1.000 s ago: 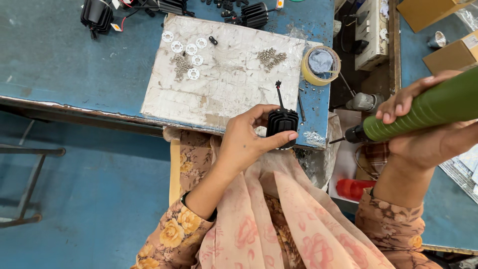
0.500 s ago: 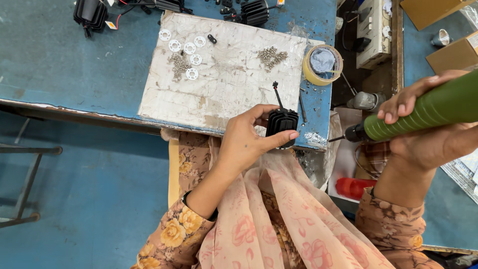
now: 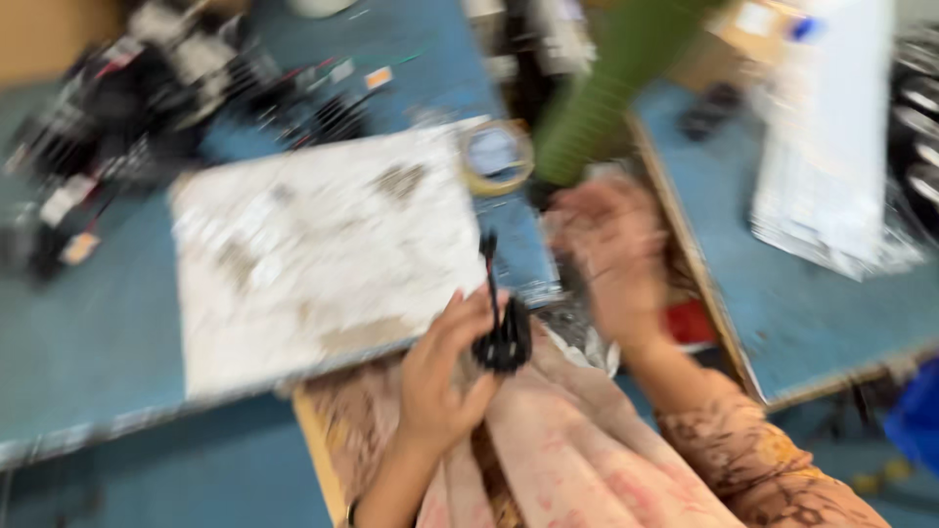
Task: The person assembles LED light components by using a powered screwdriver to fasten parts onto a metal heatsink and manually inserting internal electrical components.
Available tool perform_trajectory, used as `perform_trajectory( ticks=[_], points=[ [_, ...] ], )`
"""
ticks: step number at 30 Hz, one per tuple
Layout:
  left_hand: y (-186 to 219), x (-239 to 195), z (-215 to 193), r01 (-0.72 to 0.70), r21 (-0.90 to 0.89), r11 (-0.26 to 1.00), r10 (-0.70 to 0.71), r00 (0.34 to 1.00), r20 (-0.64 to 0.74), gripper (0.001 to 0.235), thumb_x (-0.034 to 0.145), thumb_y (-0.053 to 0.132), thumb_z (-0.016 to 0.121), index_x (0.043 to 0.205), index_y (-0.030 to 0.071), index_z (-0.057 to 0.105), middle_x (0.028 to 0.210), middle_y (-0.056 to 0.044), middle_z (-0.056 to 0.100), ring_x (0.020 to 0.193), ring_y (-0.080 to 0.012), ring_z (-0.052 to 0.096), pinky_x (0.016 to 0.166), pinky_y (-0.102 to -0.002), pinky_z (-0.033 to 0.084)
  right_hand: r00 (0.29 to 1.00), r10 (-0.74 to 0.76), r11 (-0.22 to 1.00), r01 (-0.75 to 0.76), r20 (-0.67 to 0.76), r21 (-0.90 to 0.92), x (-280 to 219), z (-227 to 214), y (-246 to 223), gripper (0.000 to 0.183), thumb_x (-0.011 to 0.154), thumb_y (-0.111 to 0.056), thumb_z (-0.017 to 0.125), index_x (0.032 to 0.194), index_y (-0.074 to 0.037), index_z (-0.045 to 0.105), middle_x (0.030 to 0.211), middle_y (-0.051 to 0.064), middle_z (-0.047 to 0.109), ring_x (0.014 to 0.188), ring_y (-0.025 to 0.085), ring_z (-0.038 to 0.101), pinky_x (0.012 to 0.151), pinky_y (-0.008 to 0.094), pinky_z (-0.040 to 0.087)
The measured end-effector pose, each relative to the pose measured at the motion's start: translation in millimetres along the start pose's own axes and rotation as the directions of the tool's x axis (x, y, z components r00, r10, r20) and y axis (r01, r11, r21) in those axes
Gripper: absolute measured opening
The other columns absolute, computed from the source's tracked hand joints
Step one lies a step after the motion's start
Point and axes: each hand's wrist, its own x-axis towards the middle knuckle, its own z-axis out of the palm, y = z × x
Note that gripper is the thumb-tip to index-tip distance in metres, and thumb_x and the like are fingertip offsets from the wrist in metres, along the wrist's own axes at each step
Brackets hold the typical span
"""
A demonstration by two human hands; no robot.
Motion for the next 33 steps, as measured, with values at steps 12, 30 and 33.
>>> perform_trajectory(
  ticks=[12,30,33],
  points=[
    [9,37,98,-0.011,-0.062,0.998,0.038,0.886,0.463,0.073,0.075,0.019,0.087,0.137,0.002,0.054,0.148,-0.022,0.055,0.139,-0.0407,0.051,0.115,-0.051,0.036,0.743,0.656,0.745,-0.612,-0.129,0.265,-92,-94,-52,0.054,0.101,-0.045,0.052,0.137,-0.007,0.061,0.103,0.015,0.071,0.061,0.019,0.071,0.043,0.028,0.053],
    [-231,-65,88,0.938,0.168,0.304,-0.825,0.171,0.539,0.082,0.072,0.004,0.083,0.146,0.010,0.049,0.139,-0.022,0.062,0.121,-0.0411,0.069,0.098,-0.052,0.059,0.516,-0.548,0.223,-0.668,-0.658,-0.710,-59,-420,-92,0.095,0.070,-0.033,0.091,0.146,0.001,0.046,0.125,0.021,0.061,0.108,0.038,0.063,0.096,0.046,0.051],
    [-231,-61,102,0.934,0.220,0.283,-0.843,0.132,0.521,0.081,0.072,0.004,0.083,0.146,0.010,0.049,0.138,-0.022,0.063,0.121,-0.0406,0.069,0.098,-0.052,0.059,0.652,-0.519,0.008,-0.643,-0.553,-0.766,-44,-437,-95,0.080,0.077,-0.031,0.096,0.141,-0.003,0.056,0.128,0.023,0.063,0.122,0.042,0.059,0.103,0.048,0.048]
  ],
)
